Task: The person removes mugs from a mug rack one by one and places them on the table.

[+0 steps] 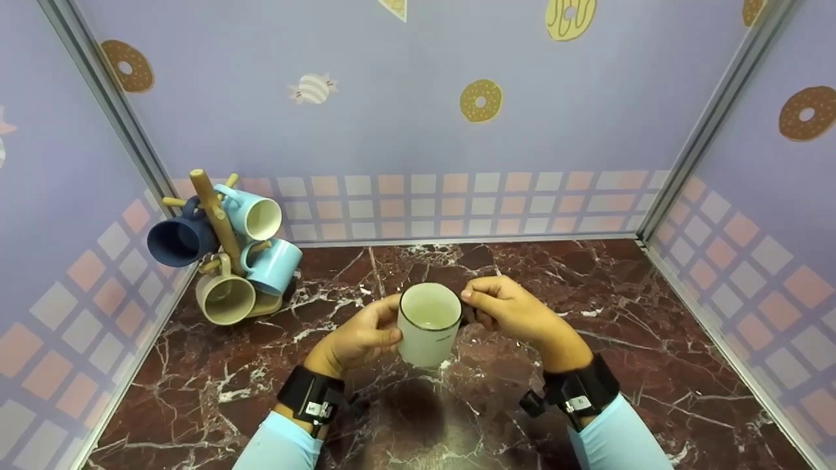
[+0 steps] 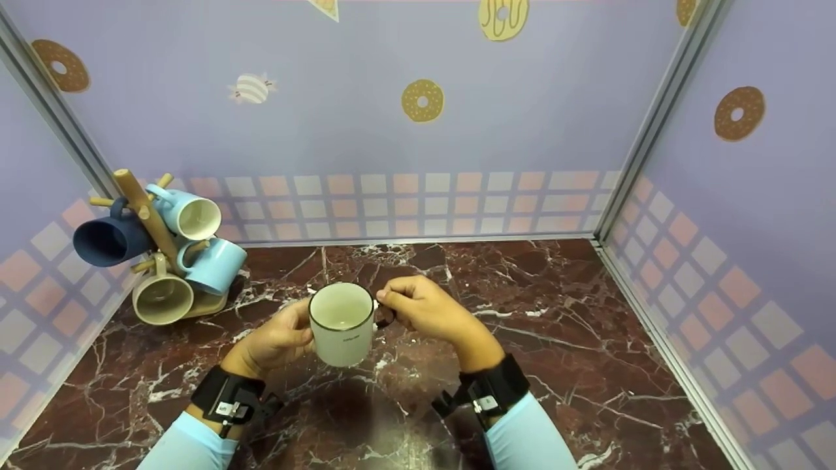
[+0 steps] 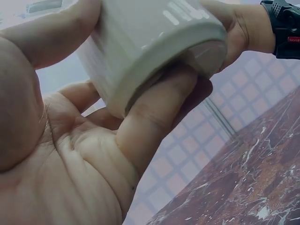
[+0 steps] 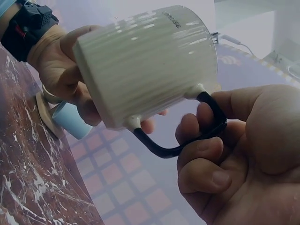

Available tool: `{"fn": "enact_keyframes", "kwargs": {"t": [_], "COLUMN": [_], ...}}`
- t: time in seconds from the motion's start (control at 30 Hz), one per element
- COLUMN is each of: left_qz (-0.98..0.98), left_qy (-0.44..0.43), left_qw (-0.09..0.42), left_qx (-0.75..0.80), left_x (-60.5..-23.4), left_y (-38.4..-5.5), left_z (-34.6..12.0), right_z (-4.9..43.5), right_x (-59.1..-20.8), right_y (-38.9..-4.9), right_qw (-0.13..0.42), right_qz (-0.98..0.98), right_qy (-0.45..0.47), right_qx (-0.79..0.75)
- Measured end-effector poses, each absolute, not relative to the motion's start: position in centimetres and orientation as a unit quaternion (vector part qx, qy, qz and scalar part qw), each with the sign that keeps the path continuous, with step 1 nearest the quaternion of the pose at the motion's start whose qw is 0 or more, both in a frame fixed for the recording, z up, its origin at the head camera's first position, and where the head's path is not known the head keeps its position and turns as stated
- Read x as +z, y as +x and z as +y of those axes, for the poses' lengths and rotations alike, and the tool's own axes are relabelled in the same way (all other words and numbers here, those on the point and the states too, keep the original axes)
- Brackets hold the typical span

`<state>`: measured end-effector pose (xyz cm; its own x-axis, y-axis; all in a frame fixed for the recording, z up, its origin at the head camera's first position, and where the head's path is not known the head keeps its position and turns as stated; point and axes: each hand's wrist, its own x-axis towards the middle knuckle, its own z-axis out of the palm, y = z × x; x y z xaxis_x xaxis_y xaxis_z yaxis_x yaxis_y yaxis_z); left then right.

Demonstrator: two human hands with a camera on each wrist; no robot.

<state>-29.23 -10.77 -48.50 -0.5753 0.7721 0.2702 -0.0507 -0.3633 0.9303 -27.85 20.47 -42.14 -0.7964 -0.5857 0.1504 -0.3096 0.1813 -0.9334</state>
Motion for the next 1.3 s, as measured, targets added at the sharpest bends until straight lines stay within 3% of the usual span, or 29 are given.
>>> {"fn": "enact_keyframes", "kwargs": {"t": [0.33, 0.83, 0.93, 1.17, 1.3], "left_qz": [0.482, 0.659, 0.701, 0.839, 0.875], "left_qy": [0.321, 0.199, 0.195, 0.204, 0.207], "left_qw": [0.267, 0.134, 0.091, -0.080, -0.135], "left_qx": [0.770, 0.713, 0.680, 0.497, 0.415], "left_x": [-47.6, -45.1, -44.9, -44.5, -44.9], "left_y": [-28.6, -27.8, -27.4, -26.1, -25.6], "left_z": [-10.4, -8.6, -8.0, -6.7, -6.4], "right_z": [20.6, 21.4, 21.6, 22.6, 23.2], "right_x": [-42.0, -41.4, -41.3, -41.1, -41.3], "right_y": [-27.9, -28.2, -28.3, -28.8, -29.2], "right_qw": [0.102, 0.058, 0.046, 0.019, 0.001], "right_qz": [0.756, 0.756, 0.762, 0.760, 0.750], "right_qy": [-0.266, -0.192, -0.169, -0.130, -0.105], "right_qx": [-0.589, -0.624, -0.624, -0.637, -0.653]}}
